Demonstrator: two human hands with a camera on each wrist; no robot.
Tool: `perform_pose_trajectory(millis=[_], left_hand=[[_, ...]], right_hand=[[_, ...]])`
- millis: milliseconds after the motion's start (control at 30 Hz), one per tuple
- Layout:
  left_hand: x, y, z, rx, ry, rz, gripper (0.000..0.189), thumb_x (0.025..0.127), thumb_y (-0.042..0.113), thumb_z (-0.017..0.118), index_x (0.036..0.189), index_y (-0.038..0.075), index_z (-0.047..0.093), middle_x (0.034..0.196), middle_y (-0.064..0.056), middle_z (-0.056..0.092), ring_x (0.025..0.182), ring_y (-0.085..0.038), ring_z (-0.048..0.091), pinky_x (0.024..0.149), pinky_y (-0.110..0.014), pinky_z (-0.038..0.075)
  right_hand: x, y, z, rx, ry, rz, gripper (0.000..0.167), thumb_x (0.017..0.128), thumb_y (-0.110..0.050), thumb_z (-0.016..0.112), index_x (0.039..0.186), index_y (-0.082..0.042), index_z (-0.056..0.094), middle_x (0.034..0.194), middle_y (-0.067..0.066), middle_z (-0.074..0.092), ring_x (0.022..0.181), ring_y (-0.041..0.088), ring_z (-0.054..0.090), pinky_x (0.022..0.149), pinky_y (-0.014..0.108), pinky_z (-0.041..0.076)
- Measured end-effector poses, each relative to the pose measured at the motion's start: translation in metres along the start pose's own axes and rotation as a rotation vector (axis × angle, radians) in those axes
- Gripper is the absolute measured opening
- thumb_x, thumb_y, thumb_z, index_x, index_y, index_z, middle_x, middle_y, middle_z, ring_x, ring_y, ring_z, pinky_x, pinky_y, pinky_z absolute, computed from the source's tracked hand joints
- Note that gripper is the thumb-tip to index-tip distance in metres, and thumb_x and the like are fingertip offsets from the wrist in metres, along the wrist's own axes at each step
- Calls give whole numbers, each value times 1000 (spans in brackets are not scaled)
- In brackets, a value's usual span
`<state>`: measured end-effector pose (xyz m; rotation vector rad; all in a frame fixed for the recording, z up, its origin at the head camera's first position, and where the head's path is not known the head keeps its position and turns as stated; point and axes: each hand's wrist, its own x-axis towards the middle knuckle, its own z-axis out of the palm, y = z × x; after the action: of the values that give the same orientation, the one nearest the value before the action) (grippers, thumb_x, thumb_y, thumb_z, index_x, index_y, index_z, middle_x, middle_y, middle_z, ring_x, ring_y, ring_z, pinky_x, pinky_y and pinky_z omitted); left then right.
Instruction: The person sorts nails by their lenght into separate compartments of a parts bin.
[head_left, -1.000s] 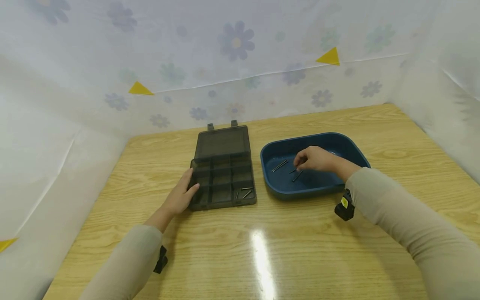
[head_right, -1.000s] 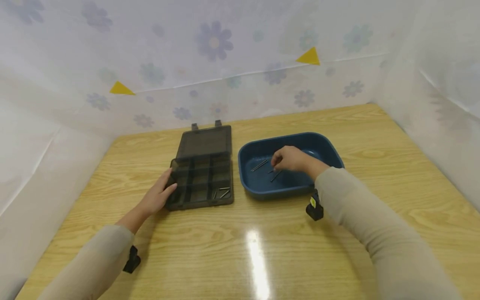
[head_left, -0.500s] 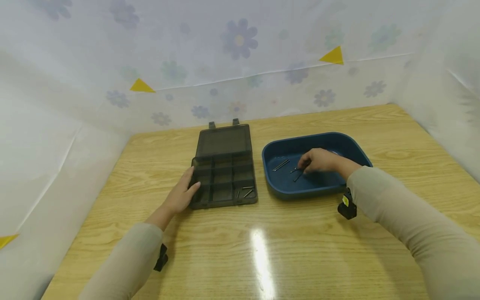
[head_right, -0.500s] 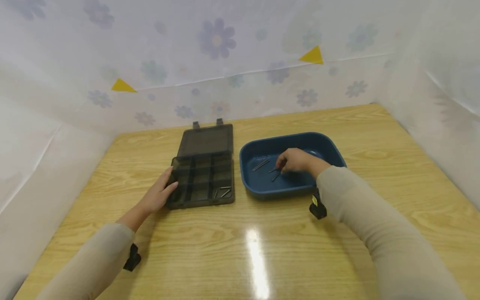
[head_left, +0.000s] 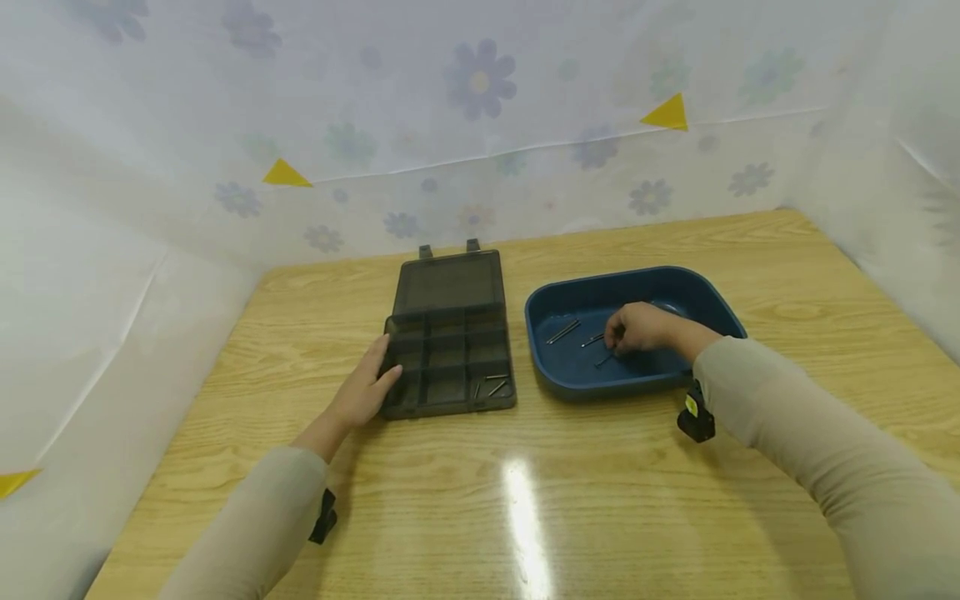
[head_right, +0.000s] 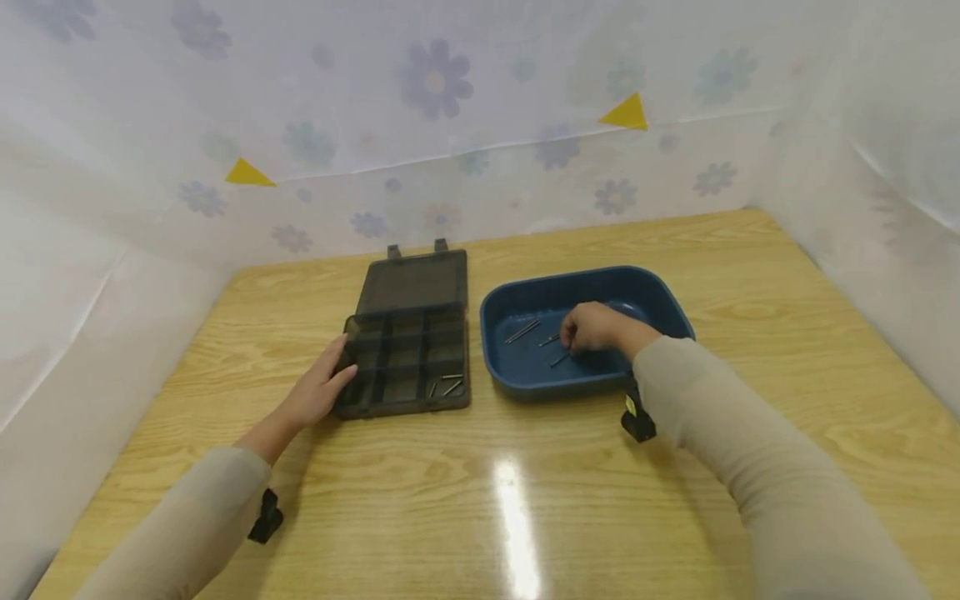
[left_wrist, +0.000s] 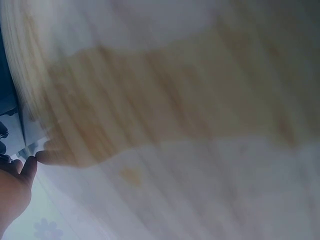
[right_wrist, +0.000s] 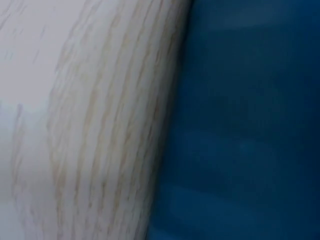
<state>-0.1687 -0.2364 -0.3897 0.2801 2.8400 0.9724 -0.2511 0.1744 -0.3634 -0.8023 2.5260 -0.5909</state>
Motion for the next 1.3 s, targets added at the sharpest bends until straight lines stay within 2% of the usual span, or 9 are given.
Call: perform_pose_trajectory(millis=[400,700,1067,1300], left_hand=[[-2,-2,-2,12,-10,0,59,94,28,32,139,4,2,142,-18,3,128,-32,4,100,-49,9],[-2,-3,0,9,0,6,59,95,27,33,138,3,3,142,-19,4,128,-32,4,99,-49,9],[-3,-4,-2,5,7,-11,58,95,27,32,139,4,3,142,-18,4,128,-31,4,100,-48,9],[-3,-3,-2,11,2,-4,58,95,27,33,139,3,3,142,-18,4,128,-32,4,100,-49,9]], right_hand=[[1,0,3,7,-20,-13,7,75,-1,56,71,-6,58,65,-1,50,59,13,43,55,28,38],[2,0,4,56,-10,-16,4,80,-3,54,75,-3,55,71,1,50,62,15,44,56,29,38],[-1,-8,1,128,72,-7,9,82,-1,53,80,-4,61,78,2,58,70,15,52,62,32,44],[-5,-11,1,189,132,-8,11,84,-2,51,81,-4,61,80,3,59,72,16,53,64,33,44]])
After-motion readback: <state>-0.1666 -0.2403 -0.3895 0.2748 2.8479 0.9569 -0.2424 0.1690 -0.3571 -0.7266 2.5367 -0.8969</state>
